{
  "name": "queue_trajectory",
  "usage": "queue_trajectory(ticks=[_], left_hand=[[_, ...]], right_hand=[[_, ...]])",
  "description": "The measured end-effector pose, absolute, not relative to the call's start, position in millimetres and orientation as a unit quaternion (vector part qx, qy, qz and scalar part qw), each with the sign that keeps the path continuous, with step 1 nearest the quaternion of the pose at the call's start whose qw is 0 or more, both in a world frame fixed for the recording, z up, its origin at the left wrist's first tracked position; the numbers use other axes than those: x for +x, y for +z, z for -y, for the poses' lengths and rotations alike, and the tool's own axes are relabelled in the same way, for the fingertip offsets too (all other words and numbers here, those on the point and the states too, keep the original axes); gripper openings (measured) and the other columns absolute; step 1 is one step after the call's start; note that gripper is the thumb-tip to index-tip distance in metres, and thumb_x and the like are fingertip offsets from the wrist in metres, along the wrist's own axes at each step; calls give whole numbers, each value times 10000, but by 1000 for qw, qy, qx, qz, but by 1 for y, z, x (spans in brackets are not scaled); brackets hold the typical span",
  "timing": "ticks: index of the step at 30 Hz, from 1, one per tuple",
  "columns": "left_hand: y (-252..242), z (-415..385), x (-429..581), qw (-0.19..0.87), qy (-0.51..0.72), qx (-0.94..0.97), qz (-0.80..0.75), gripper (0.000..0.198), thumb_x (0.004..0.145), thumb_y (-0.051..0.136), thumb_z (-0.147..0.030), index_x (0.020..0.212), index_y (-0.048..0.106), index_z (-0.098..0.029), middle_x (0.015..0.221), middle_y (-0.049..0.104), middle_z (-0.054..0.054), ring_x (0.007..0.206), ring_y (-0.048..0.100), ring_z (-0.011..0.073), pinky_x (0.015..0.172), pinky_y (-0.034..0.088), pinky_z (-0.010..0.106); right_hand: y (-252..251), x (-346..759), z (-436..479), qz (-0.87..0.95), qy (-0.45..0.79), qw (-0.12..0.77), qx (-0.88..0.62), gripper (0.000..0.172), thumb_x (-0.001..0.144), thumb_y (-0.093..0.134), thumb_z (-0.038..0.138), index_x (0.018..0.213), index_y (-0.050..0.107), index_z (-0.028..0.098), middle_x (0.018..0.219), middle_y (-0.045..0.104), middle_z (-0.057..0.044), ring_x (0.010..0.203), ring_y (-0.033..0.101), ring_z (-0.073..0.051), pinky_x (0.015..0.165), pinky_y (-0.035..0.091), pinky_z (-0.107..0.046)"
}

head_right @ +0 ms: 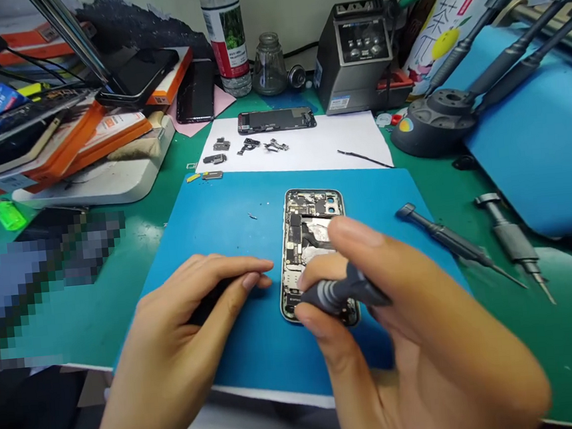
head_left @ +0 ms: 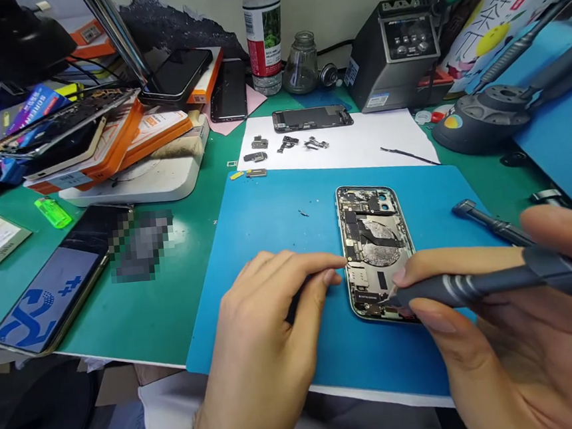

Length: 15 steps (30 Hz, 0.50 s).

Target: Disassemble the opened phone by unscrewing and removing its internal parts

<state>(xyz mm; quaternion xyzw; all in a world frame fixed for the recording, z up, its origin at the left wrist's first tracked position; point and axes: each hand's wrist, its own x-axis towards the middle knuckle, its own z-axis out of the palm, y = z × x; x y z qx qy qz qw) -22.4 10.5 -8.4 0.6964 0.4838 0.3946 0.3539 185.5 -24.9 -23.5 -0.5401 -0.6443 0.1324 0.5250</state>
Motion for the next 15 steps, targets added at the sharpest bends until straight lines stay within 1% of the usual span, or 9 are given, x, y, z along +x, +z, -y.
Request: queue_trajectory(ticks=[2,3,4,6,7,8,10,12,15], left_hand=[[-8,-11,-22,351,391,703,-480,257,1108,631,-137,1191,814,-298,996,827,-48,930,737,175,795,529,318],[-8,-12,-22,349,391,704,-479,250,1109,630,-139,1188,813,-292,992,827,-47,926,734,177,792,526,323],[-8,-12,-22,347,391,706,-478,243,1110,629,-142,1182,811,-286,987,827,-46,918,731,178,790,522,326],[-8,-12,-22,342,390,709,-478,229,1110,628,-145,1166,809,-275,983,827,-41,904,727,182,784,511,334],[-8,-12,-22,339,390,710,-478,223,1110,627,-146,1156,808,-270,983,827,-36,901,726,186,783,507,338],[-9,-12,-22,338,389,711,-478,218,1110,628,-146,1149,807,-265,987,829,-31,900,726,190,782,504,340],[-9,-12,-22,336,389,713,-477,218,1106,631,-141,1150,806,-263,992,831,-28,900,727,193,782,502,341],[-9,-12,-23,336,390,714,-475,228,1104,635,-138,1172,807,-271,991,831,-36,895,726,188,779,500,337],[-9,-12,-23,335,389,715,-475,226,1104,638,-139,1173,806,-274,993,831,-48,895,722,177,782,496,334]], right_hand=[[-22,182,22,664,110,507,-539,844,882,819,203,1596,550,564,1190,779,23,822,766,-298,818,757,-546],[-21,181,21,668,110,509,-533,845,877,822,198,1600,555,546,1198,775,20,829,771,-296,817,757,-540],[-21,181,21,669,115,509,-529,800,877,823,194,1578,600,509,1195,773,8,844,775,-296,823,756,-532],[-19,180,21,664,126,504,-538,637,898,807,192,1480,717,435,1175,775,-20,870,777,-297,840,752,-525],[-19,180,21,657,131,502,-548,585,912,794,187,1447,744,419,1180,774,-28,879,776,-296,851,751,-523],[-18,180,22,652,133,501,-553,583,920,787,181,1447,742,425,1199,773,-28,882,777,-291,847,754,-513],[-18,179,21,661,132,498,-545,719,913,790,160,1537,649,488,1238,769,-6,878,785,-273,806,767,-470],[-17,180,18,685,127,495,-519,856,891,804,139,1605,550,538,1229,776,13,863,794,-261,760,775,-424],[-17,181,14,693,133,495,-507,874,886,800,124,1602,543,554,1186,781,16,849,798,-255,759,779,-401]])
